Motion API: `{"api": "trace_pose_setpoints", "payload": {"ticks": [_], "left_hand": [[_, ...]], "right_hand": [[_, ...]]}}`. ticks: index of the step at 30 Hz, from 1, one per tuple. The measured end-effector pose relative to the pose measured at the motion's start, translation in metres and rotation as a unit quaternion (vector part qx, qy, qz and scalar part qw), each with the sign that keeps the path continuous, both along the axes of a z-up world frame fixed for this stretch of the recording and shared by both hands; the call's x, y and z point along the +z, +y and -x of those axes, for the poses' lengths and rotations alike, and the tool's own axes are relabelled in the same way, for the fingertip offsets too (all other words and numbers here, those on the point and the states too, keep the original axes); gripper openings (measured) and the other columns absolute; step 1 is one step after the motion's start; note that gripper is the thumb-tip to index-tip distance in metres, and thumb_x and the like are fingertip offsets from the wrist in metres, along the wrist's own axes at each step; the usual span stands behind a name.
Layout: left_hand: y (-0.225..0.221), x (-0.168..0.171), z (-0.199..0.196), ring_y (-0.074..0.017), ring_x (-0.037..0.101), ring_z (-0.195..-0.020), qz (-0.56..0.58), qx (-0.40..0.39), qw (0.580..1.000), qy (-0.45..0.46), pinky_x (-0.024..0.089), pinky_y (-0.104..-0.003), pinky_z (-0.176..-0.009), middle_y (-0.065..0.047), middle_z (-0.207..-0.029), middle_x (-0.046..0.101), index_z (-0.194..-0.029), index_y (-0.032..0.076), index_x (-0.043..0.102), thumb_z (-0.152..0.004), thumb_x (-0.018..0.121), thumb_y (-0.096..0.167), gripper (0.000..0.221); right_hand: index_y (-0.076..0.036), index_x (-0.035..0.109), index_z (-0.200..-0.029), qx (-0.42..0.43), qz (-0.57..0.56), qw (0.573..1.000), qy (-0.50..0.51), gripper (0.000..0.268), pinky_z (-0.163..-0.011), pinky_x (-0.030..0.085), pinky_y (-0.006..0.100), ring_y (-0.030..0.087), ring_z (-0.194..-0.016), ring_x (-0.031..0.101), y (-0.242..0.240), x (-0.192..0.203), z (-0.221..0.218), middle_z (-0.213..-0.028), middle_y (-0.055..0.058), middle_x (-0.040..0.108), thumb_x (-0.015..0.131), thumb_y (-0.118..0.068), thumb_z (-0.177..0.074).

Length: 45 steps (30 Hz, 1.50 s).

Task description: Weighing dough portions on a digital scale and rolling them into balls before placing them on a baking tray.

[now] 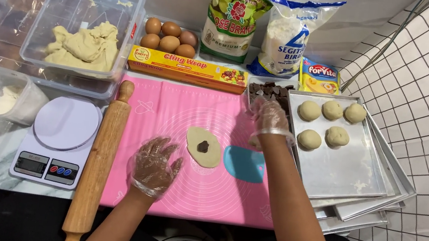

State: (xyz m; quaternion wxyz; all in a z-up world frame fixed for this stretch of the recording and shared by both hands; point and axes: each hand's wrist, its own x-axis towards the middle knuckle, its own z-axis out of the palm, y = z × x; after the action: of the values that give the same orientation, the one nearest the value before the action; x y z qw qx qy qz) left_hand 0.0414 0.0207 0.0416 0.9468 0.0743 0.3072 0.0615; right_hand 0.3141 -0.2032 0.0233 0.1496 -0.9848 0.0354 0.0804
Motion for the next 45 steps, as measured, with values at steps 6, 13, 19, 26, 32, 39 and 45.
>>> {"api": "trace_pose_setpoints", "payload": {"ticks": [6,13,19,26,32,39,45], "left_hand": [[-0.003,0.018,-0.003,-0.0263,0.049,-0.140,0.008,0.008,0.999,0.030,0.035,-0.054,-0.118,-0.010,-0.150,0.052,-0.145,0.011,0.046,-0.103,0.021,0.039,0.056],[-0.001,0.016,-0.004,-0.0266,0.048,-0.141,-0.003,0.015,1.000,0.012,0.034,-0.055,-0.119,-0.010,-0.150,0.051,-0.145,0.011,0.045,-0.103,0.021,0.039,0.056],[-0.001,0.006,-0.003,-0.0268,0.047,-0.141,0.003,0.009,1.000,-0.001,0.033,-0.055,-0.119,-0.010,-0.150,0.051,-0.145,0.010,0.044,-0.103,0.021,0.039,0.056],[-0.001,0.001,-0.003,-0.0270,0.046,-0.142,-0.001,0.007,1.000,-0.024,0.032,-0.056,-0.119,-0.011,-0.150,0.049,-0.145,0.010,0.043,-0.102,0.021,0.039,0.057],[0.001,-0.008,-0.001,-0.0273,0.045,-0.142,0.000,0.001,0.999,-0.040,0.031,-0.056,-0.120,-0.011,-0.150,0.049,-0.146,0.009,0.043,-0.102,0.021,0.039,0.057],[0.002,-0.019,0.000,-0.0275,0.044,-0.142,0.000,-0.003,0.999,-0.051,0.031,-0.057,-0.120,-0.012,-0.150,0.048,-0.146,0.009,0.042,-0.102,0.022,0.038,0.057],[0.003,-0.031,0.001,-0.0381,0.044,-0.142,-0.091,-0.056,0.989,-0.102,0.032,-0.063,-0.120,-0.024,-0.148,0.048,-0.148,-0.002,0.041,-0.098,0.028,0.029,0.060]], "right_hand": [[-0.010,0.066,-0.132,0.098,0.153,0.983,0.038,0.070,-0.087,0.061,0.054,0.037,-0.112,0.070,-0.024,-0.045,-0.056,-0.112,0.015,0.075,0.087,-0.040,-0.072],[0.005,0.070,-0.120,0.103,0.141,0.981,0.088,0.038,-0.095,0.056,0.060,0.046,-0.118,0.066,0.016,0.057,-0.004,-0.119,0.028,0.071,0.046,-0.014,-0.098],[0.007,0.070,-0.116,0.094,0.156,0.979,0.092,0.039,-0.091,0.057,0.061,0.047,-0.116,0.067,0.010,0.041,-0.007,-0.115,0.029,0.073,0.042,-0.014,-0.099],[0.000,0.077,-0.108,0.134,0.196,0.967,0.088,0.038,-0.090,0.059,0.056,0.043,-0.114,0.069,0.012,0.053,-0.005,-0.112,0.024,0.076,0.043,-0.013,-0.098],[0.006,0.071,-0.121,0.129,0.166,0.975,0.076,0.040,-0.099,0.053,0.059,0.047,-0.121,0.064,0.034,0.120,0.036,-0.120,0.027,0.072,0.043,-0.015,-0.101],[-0.019,0.079,-0.096,0.191,0.026,0.973,-0.123,0.015,-0.080,0.062,0.049,0.037,-0.094,0.075,-0.058,-0.063,-0.090,-0.084,0.012,0.077,0.066,-0.019,-0.088],[-0.041,0.059,-0.137,0.312,0.289,0.904,0.038,0.095,-0.110,0.048,0.036,0.028,-0.133,0.055,-0.048,-0.037,-0.072,-0.151,-0.011,0.051,0.102,-0.037,-0.052]]}}
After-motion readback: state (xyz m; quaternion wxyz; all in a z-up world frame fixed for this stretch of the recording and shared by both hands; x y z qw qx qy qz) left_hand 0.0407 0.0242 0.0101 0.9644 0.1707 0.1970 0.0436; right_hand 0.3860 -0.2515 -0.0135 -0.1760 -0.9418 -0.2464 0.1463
